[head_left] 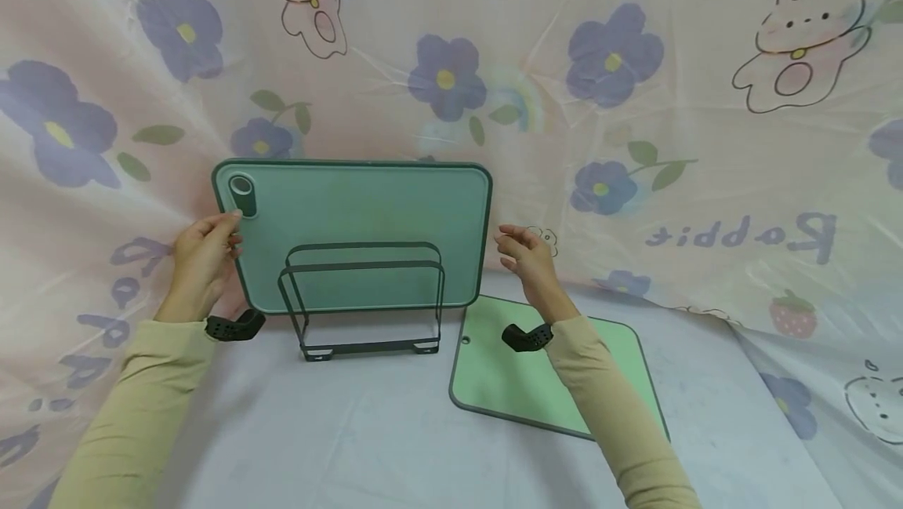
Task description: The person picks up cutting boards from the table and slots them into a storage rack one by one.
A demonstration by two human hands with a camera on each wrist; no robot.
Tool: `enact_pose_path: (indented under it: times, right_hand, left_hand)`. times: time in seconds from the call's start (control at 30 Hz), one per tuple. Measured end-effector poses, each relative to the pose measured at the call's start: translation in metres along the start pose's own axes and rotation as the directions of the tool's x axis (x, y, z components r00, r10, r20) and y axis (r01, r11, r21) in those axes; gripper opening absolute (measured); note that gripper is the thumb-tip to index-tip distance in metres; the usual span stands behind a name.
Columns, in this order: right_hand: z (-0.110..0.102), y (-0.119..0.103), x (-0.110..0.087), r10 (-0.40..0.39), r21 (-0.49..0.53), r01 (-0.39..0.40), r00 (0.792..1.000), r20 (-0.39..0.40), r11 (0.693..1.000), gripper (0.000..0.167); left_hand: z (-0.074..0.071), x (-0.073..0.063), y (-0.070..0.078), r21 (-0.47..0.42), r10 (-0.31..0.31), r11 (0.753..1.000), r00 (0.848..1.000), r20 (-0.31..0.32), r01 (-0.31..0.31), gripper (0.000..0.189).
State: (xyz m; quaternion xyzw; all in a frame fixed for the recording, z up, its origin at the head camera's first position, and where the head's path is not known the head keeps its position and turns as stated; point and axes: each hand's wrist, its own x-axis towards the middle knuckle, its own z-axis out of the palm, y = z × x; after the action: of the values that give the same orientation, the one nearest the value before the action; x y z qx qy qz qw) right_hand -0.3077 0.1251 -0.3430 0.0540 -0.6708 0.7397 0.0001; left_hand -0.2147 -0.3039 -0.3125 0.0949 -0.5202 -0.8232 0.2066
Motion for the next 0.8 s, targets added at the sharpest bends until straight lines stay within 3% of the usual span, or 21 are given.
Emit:
enact_pose_path:
  times: [0.17,0.43,0.53,0.8]
  right_hand:
    - [-0.01,-0.003,-0.006,-0.04,-0.031,0.04,0.999,-0.019,0.999,0.042]
    - [-0.031,-0.014,-0.021,-0.062,-0.048,0.06,0.997,-0.043,0.997,0.034]
    - [-0.041,-0.019,-0.027,-0.079,-0.055,0.077,0.996,-0.051,0.996,0.031]
    - [-0.067,-0.031,-0.045,-0.117,0.0,0.117,0.99,-0.075,0.993,0.021]
  left_hand:
    - [0.013,-0.009,0.001,0.183,0.016,0.983,0.998,0.066,-0.028,0.017]
    - [0.034,-0.021,-0.001,0.301,0.054,0.945,0.97,0.236,-0.125,0.031]
    - [0.042,-0.026,-0.001,0.325,0.038,0.937,0.963,0.266,-0.127,0.029]
    - [0.064,-0.044,-0.004,0.496,0.009,0.846,0.935,0.354,-0.196,0.032]
